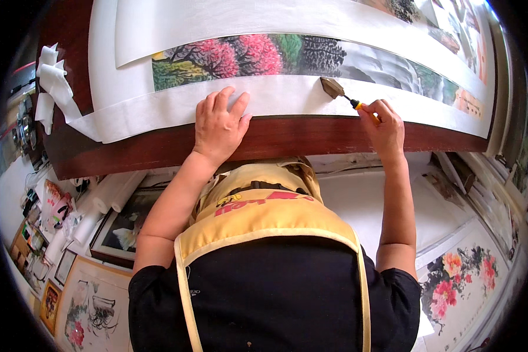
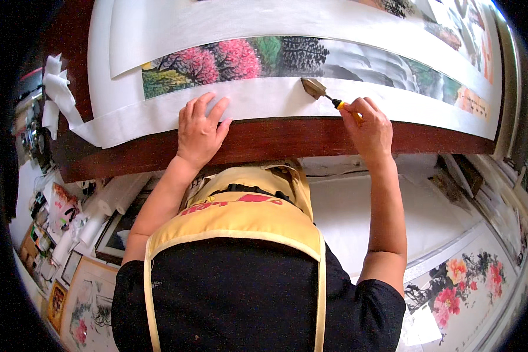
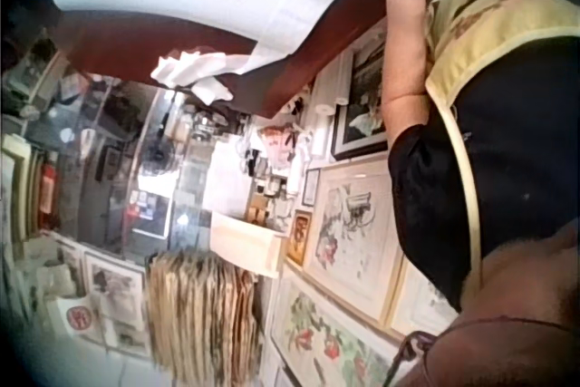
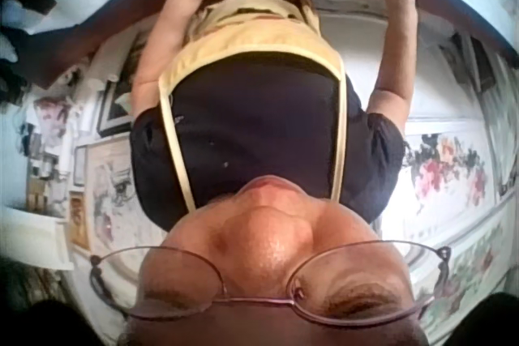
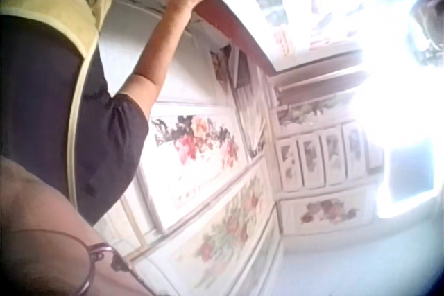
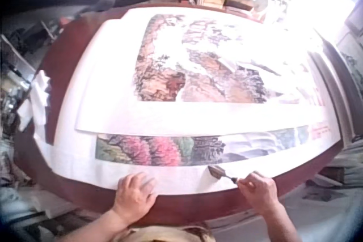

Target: The person mounts a large landscape painting onto a wooden board. They apply strips of white paper to the edges of the artwork, smoothing them down with a small trowel-like tool. The person then uses scissors to trim the excess paper from the edges.

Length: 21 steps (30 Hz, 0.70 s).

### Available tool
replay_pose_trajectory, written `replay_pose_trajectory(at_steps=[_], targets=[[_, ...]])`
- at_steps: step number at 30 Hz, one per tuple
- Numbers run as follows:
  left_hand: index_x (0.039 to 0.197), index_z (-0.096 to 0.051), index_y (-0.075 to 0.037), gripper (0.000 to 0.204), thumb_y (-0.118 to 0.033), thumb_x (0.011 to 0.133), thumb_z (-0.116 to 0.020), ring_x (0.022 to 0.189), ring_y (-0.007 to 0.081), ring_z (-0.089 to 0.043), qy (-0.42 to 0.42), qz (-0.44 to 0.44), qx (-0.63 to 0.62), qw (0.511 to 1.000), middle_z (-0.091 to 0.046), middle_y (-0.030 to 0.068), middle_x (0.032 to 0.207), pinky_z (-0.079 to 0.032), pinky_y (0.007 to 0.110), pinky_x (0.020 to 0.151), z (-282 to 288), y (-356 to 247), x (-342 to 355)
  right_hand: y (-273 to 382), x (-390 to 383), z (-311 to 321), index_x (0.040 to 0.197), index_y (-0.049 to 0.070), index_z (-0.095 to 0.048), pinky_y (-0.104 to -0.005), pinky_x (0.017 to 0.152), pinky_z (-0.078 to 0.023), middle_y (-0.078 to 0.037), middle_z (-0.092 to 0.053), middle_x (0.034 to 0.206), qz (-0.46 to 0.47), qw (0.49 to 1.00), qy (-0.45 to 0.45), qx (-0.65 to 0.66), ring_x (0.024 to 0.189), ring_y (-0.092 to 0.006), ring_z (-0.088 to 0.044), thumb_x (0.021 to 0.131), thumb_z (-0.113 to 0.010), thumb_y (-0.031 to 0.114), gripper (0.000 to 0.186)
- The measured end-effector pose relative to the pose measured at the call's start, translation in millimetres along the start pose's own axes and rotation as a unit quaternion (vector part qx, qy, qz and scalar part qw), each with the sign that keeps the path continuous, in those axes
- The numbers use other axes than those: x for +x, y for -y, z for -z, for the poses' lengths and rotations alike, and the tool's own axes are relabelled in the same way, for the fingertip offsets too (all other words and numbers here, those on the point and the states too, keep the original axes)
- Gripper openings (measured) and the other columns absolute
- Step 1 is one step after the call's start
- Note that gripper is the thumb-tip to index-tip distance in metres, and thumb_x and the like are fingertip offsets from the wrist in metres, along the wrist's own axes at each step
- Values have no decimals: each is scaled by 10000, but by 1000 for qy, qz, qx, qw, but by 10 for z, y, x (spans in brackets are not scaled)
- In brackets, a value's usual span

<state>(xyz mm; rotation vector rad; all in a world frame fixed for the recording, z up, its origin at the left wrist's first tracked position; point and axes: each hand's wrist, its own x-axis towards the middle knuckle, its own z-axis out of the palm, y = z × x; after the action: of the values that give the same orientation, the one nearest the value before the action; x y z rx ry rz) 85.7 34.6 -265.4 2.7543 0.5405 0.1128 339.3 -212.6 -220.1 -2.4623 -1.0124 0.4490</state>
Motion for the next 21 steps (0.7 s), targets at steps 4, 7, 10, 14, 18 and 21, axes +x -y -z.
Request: replay_pose_trajectory(at_steps=[4,7,10,14,18,21], targets=[[1285,-590,-186,453,-241,853,-715,1143,296,-495,-13,8,9,1000,-519,85,1263,-417,436,949,-6,52,-52,65,21,-37,851,76,-657,-364,609,-510,-55,-651,833,8,999,44,12,678,-272,-650,858,-755,173,139],[1281,-589,-188,452,-242,851,-715,1128,293,-500,-21,8,12,1000,-520,85,1249,-420,435,939,14,93,-87,226,42,-112,849,79,-655,-367,630,-521,-55,-650,839,29,998,50,-7,708,-270,-663,851,-754,183,144],[1284,-584,-187,457,-241,849,-715,1119,290,-504,-22,11,17,1000,-520,85,1245,-422,436,934,24,149,-120,323,68,-162,849,83,-653,-372,636,-525,-54,-648,840,40,998,51,-8,719,-275,-668,851,-749,186,141],[1289,-578,-187,464,-241,848,-713,1120,292,-514,-23,11,15,1000,-522,87,1257,-426,438,934,36,211,-152,497,103,-273,867,94,-653,-386,648,-533,-49,-650,863,43,996,79,5,730,-281,-670,868,-726,196,126],[1281,-579,-168,467,-241,841,-719,1134,293,-523,-30,8,-1,1000,-525,93,1275,-434,435,941,33,274,-194,829,160,-467,894,110,-648,-410,654,-532,-48,-649,895,70,992,103,-8,761,-284,-672,895,-692,224,122],[1272,-580,-152,466,-237,837,-722,1137,291,-528,-35,13,-5,999,-533,93,1270,-439,434,942,61,344,-236,1113,191,-638,897,118,-640,-418,648,-528,-53,-635,886,94,989,109,-6,771,-298,-667,901,-683,219,110]])
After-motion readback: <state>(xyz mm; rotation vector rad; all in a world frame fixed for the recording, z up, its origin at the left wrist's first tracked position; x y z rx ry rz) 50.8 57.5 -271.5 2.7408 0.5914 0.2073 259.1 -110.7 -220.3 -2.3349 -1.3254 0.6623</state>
